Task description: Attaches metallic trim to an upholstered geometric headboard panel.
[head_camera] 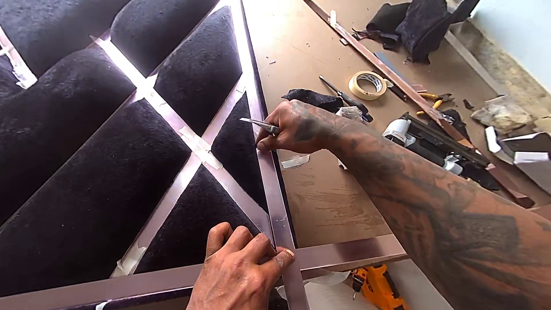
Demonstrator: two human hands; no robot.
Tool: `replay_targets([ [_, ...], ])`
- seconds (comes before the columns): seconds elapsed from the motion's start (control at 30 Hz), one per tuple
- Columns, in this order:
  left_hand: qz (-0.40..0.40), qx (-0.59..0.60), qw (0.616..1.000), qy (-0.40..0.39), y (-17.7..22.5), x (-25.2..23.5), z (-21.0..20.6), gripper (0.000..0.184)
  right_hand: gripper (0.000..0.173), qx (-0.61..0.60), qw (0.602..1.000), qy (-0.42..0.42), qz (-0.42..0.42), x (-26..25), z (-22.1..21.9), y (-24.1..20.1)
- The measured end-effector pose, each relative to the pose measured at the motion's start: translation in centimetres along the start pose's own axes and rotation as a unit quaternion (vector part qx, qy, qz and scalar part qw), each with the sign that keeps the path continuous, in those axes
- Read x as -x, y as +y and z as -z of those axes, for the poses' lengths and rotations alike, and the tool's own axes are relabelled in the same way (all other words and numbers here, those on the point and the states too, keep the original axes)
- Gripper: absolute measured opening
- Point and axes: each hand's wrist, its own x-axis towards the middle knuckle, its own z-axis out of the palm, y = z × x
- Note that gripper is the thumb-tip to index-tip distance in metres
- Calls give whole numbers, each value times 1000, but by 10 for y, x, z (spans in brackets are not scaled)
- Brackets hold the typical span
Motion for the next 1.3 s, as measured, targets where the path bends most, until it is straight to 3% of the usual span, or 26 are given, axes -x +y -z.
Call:
replay_targets([
  [0.37,-5,-4,1000,-10,0,0,2,31,13,-3,999,47,28,3,-13,11],
  [1.3,-18,-13,1000,-22,0,-3,7,31,12,-43,997,40,43,6,-11,16],
])
